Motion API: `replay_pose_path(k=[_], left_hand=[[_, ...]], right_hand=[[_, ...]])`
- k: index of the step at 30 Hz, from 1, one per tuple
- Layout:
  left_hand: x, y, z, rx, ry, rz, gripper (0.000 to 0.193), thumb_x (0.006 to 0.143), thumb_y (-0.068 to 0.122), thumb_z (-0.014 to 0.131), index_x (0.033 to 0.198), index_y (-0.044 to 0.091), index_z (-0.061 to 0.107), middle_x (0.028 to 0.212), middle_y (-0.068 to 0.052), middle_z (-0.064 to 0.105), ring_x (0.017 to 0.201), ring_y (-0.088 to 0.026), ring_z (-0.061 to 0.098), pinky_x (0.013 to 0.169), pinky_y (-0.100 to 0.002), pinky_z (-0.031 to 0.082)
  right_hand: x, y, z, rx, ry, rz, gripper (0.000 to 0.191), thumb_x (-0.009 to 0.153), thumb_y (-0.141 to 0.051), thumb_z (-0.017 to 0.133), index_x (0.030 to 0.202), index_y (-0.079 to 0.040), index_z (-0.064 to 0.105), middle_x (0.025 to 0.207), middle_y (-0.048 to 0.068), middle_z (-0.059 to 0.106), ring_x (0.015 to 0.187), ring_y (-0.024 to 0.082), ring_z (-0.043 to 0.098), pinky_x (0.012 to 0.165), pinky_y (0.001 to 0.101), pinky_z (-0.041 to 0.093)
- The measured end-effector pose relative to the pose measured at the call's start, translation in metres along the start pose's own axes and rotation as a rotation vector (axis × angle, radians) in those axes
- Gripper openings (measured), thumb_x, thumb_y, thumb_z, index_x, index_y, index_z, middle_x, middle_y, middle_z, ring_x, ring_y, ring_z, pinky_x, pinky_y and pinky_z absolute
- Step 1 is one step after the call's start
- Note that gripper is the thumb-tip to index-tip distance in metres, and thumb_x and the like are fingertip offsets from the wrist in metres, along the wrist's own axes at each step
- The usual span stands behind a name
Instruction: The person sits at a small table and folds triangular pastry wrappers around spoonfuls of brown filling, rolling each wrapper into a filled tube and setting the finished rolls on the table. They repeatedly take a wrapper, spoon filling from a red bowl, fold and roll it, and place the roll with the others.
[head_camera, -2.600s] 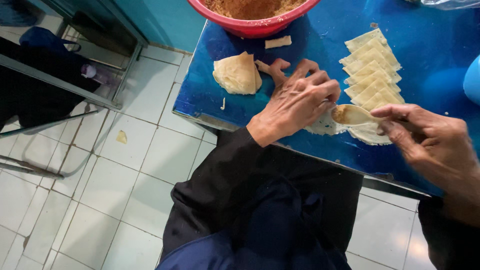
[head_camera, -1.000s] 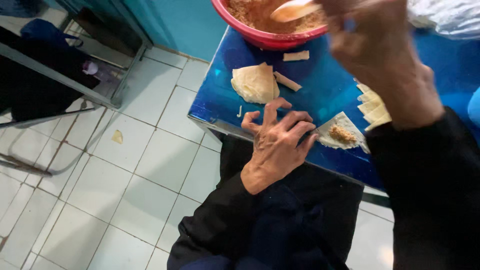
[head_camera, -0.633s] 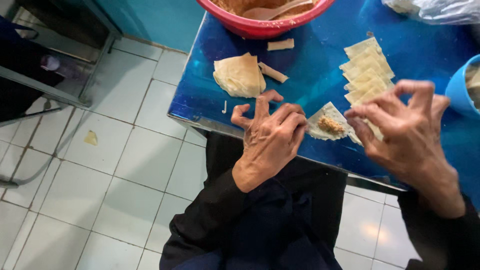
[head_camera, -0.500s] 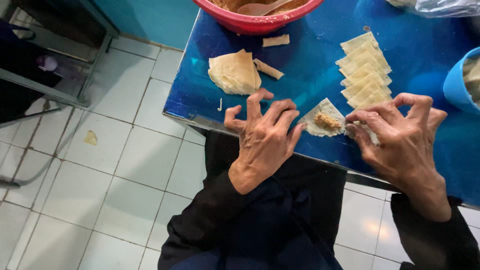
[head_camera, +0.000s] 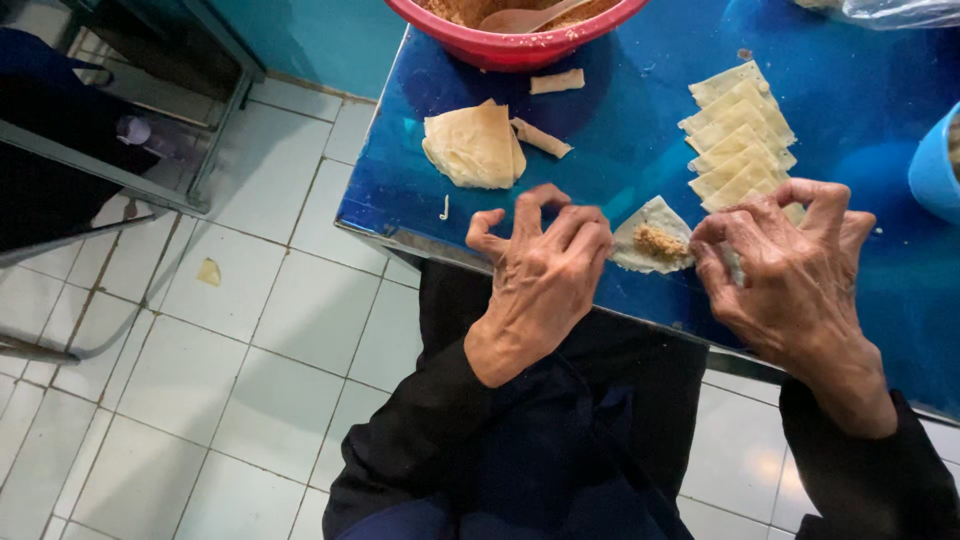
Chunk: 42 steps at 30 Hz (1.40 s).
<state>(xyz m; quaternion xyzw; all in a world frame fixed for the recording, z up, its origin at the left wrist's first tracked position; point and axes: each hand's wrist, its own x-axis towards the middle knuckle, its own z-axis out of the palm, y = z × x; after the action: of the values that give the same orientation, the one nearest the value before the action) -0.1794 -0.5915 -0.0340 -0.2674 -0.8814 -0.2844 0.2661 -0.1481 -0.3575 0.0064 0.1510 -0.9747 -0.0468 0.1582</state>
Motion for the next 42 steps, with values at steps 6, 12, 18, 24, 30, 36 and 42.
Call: replay_pose_path(k=[6, 12, 18, 24, 30, 36, 42], left_hand=[[0.002, 0.0, -0.001, 0.013, -0.019, 0.017, 0.008, 0.093, 0.014, 0.071, 0.098, 0.02, 0.068, 0.106, 0.007, 0.065, 0.116, -0.02, 0.054, 0.098, -0.055, 0.022], [0.005, 0.002, 0.0, -0.014, -0.025, 0.048, 0.008, 0.096, 0.015, 0.071, 0.103, 0.017, 0.068, 0.1, 0.006, 0.068, 0.112, -0.019, 0.055, 0.097, -0.055, 0.022], [0.005, -0.002, 0.002, -0.046, -0.017, 0.05, 0.006, 0.099, 0.015, 0.069, 0.105, 0.015, 0.067, 0.095, 0.003, 0.068, 0.109, -0.02, 0.057, 0.097, -0.052, 0.022], [0.004, -0.006, 0.005, -0.106, -0.032, 0.043, 0.004, 0.1, 0.016, 0.069, 0.103, 0.016, 0.066, 0.093, 0.004, 0.068, 0.108, -0.019, 0.058, 0.096, -0.051, 0.022], [0.005, -0.01, 0.009, -0.189, -0.021, 0.014, 0.005, 0.1, 0.019, 0.067, 0.105, 0.018, 0.064, 0.096, 0.005, 0.069, 0.108, -0.019, 0.058, 0.096, -0.051, 0.021], [0.004, -0.014, 0.013, -0.138, -0.035, -0.008, 0.013, 0.102, 0.018, 0.066, 0.115, 0.02, 0.063, 0.098, 0.006, 0.069, 0.109, -0.017, 0.059, 0.099, -0.052, 0.023], [0.002, -0.016, 0.016, -0.144, -0.022, -0.019, 0.016, 0.101, 0.018, 0.066, 0.117, 0.02, 0.063, 0.098, 0.007, 0.069, 0.109, -0.017, 0.059, 0.099, -0.053, 0.023]], right_hand=[[0.004, 0.001, 0.003, -0.034, -0.013, -0.007, 0.027, 0.087, -0.033, 0.078, 0.109, -0.018, 0.077, 0.1, 0.003, 0.07, 0.115, 0.027, 0.045, 0.09, 0.0461, 0.029], [0.006, 0.001, 0.005, -0.02, -0.033, 0.003, 0.014, 0.097, -0.036, 0.076, 0.102, -0.023, 0.074, 0.104, -0.004, 0.07, 0.121, 0.024, 0.043, 0.095, 0.0434, 0.029], [0.006, -0.002, 0.004, -0.073, -0.04, 0.007, 0.018, 0.093, -0.036, 0.077, 0.103, -0.021, 0.075, 0.103, 0.0, 0.07, 0.119, 0.025, 0.043, 0.098, 0.0455, 0.029], [0.005, -0.002, 0.012, -0.114, 0.005, -0.075, 0.022, 0.085, -0.036, 0.079, 0.1, -0.019, 0.075, 0.102, -0.002, 0.074, 0.123, 0.026, 0.045, 0.097, 0.0449, 0.029], [0.005, 0.005, 0.02, 0.071, -0.06, 0.02, 0.019, 0.099, -0.031, 0.077, 0.115, -0.02, 0.075, 0.093, -0.007, 0.071, 0.115, 0.019, 0.048, 0.096, 0.0409, 0.029], [0.006, 0.005, 0.02, -0.032, -0.065, 0.003, 0.024, 0.093, -0.037, 0.078, 0.111, -0.021, 0.077, 0.095, -0.002, 0.07, 0.121, 0.025, 0.046, 0.098, 0.0447, 0.03], [0.008, 0.002, 0.023, -0.064, -0.058, -0.02, 0.018, 0.088, -0.032, 0.078, 0.102, -0.021, 0.077, 0.108, 0.0, 0.075, 0.125, 0.028, 0.045, 0.1, 0.0455, 0.03]])
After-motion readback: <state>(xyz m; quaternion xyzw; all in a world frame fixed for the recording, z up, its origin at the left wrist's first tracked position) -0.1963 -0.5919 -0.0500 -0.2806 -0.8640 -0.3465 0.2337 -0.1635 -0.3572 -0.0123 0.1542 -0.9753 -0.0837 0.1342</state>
